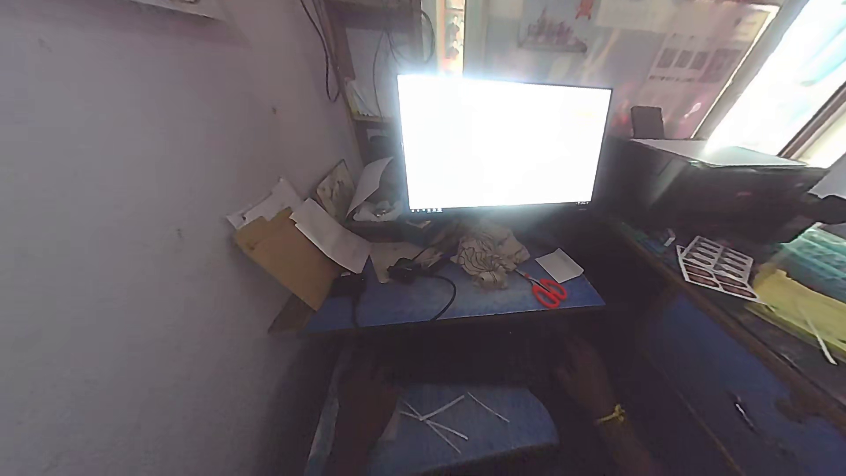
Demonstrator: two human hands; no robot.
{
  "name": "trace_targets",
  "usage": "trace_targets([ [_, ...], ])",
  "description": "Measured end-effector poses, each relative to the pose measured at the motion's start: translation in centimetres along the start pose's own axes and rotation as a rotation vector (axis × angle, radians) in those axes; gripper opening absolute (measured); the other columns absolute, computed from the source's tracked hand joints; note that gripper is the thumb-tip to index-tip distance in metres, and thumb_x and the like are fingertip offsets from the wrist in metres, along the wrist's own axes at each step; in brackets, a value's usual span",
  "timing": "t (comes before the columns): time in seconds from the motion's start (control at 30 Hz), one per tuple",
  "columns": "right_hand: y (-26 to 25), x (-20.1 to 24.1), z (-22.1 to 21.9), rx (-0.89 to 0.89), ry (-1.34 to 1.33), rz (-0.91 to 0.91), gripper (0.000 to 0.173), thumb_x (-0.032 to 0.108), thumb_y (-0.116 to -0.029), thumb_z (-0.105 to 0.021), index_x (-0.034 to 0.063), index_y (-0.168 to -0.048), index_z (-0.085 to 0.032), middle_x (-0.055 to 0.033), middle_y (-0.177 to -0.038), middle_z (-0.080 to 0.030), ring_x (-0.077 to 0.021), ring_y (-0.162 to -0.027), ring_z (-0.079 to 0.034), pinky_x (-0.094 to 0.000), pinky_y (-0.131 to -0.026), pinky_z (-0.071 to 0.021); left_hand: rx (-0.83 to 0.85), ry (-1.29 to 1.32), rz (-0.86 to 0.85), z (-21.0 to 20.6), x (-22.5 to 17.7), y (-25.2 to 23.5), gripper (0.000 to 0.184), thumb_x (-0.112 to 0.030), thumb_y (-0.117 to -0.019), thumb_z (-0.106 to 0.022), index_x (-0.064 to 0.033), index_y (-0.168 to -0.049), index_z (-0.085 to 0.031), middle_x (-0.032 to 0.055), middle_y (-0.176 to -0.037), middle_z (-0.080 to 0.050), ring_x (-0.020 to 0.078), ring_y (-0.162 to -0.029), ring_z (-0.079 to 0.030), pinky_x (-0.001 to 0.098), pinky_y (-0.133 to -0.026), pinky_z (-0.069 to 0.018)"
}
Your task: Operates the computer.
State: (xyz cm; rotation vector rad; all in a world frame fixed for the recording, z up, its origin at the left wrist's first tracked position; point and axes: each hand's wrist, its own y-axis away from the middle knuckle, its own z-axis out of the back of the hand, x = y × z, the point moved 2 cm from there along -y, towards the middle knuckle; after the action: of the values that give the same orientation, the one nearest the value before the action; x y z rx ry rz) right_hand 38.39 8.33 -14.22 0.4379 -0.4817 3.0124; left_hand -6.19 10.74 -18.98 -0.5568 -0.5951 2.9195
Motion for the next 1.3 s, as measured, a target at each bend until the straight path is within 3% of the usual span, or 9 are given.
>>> trace_targets([
  [0.2,0.0,0.1,0.3,0.019,0.000,-0.029,0.056,0.033,-0.0908,-0.062,0.0074,-0.141,-0.061,-0.0244,-0.144,-0.056,-0.0443,-0.133,-0.054,-0.0579,-0.110,-0.0448,0.053,-0.003,0.050,1.0,-0.7,-0.5,0.032,-0.024,-0.0876,-0.071,-0.0093,-0.116,-0.076,0.0214,-0.154,-0.049,0.0449,-0.143,-0.043,0.0649,-0.111,-0.0393],
  [0.33,0.0,0.1,0.1,0.013,-0.010,-0.023,0.056,0.034,-0.0908,-0.062,0.0080,-0.140,-0.061,-0.0233,-0.144,-0.056,-0.0436,-0.133,-0.054,-0.0571,-0.110,-0.0455,0.114,0.011,0.139,1.5,-1.0,-0.9,0.039,-0.025,-0.0878,-0.072,-0.0069,-0.122,-0.073,0.0194,-0.155,-0.047,0.0411,-0.143,-0.044,0.0608,-0.113,-0.0402],
  [0.83,0.2,0.0,0.1,0.047,0.036,-0.027,0.056,0.036,-0.0941,-0.056,0.0069,-0.141,-0.060,-0.0229,-0.145,-0.056,-0.0428,-0.136,-0.052,-0.0562,-0.113,-0.0429,0.010,0.014,0.087,0.9,-0.8,-0.1,0.040,-0.022,-0.0911,-0.066,-0.0057,-0.128,-0.069,0.0192,-0.153,-0.050,0.0420,-0.141,-0.048,0.0638,-0.113,-0.0379],
  [1.3,0.0,0.0,0.1,0.048,0.024,-0.057,0.054,0.033,-0.0929,-0.061,0.0055,-0.140,-0.062,-0.0248,-0.145,-0.056,-0.0440,-0.135,-0.052,-0.0573,-0.112,-0.0434,0.037,0.033,0.078,0.6,-0.4,-0.1,0.041,-0.025,-0.0934,-0.063,-0.0066,-0.129,-0.068,0.0206,-0.155,-0.048,0.0428,-0.143,-0.044,0.0652,-0.115,-0.0350],
])
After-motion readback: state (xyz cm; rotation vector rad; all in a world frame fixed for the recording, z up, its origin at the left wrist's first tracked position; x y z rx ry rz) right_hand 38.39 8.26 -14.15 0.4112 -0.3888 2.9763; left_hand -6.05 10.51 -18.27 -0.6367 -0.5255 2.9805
